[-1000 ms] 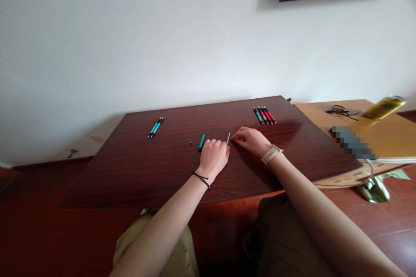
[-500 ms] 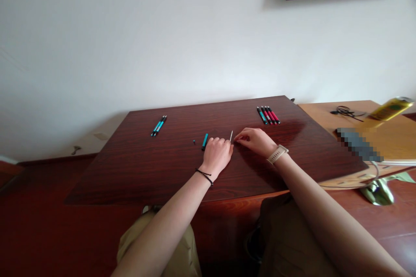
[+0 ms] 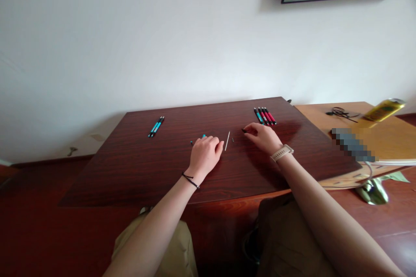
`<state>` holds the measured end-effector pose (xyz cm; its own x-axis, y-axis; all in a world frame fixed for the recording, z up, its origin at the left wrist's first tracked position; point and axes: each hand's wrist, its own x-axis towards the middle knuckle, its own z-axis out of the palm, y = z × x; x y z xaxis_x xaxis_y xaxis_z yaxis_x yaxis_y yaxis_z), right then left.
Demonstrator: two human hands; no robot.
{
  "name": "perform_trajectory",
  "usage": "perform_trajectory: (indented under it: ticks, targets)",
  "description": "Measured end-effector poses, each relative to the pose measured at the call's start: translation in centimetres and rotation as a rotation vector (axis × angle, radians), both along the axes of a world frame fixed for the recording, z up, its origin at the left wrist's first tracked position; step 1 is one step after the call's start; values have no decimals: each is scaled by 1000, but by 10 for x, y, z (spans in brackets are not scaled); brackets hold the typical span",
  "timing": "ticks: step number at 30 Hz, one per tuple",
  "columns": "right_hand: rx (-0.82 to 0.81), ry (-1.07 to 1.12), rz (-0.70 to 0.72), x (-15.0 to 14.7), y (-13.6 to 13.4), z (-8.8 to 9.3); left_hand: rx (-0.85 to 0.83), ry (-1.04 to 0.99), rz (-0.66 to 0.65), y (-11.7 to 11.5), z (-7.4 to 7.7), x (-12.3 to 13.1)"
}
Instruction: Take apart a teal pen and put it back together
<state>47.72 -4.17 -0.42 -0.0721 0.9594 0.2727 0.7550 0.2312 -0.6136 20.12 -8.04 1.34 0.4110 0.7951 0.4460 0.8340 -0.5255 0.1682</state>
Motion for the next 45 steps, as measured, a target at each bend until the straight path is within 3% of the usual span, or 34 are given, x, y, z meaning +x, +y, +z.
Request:
perform_trajectory:
  ticks: [5, 11, 14, 19, 33, 37, 43, 45]
  targets:
    - [-176, 685, 251, -34, -13, 11, -81, -160, -63, -4, 3, -2]
    - [-325, 994, 351, -66, -25, 16, -135, -241, -118, -5, 4, -1]
    - [-377, 946, 368, -66, -26, 17, -118, -236, -120, -4, 8, -4]
    - [-321, 775, 432, -60, -26, 19, -135, -247, -183, -4, 13, -9]
    - [-278, 855, 487, -69, -31, 23, -526, -739, -210, -2, 10, -11]
    - [-227, 818, 484, -75, -36, 20, -563, -868, -159, -2, 11, -9]
    - [-213, 756, 472, -78, -39, 18, -539, -789, -199, -1, 13, -16]
    - [-212, 724, 470, -78, -39, 17, -479, -735, -138, 0, 13, -19]
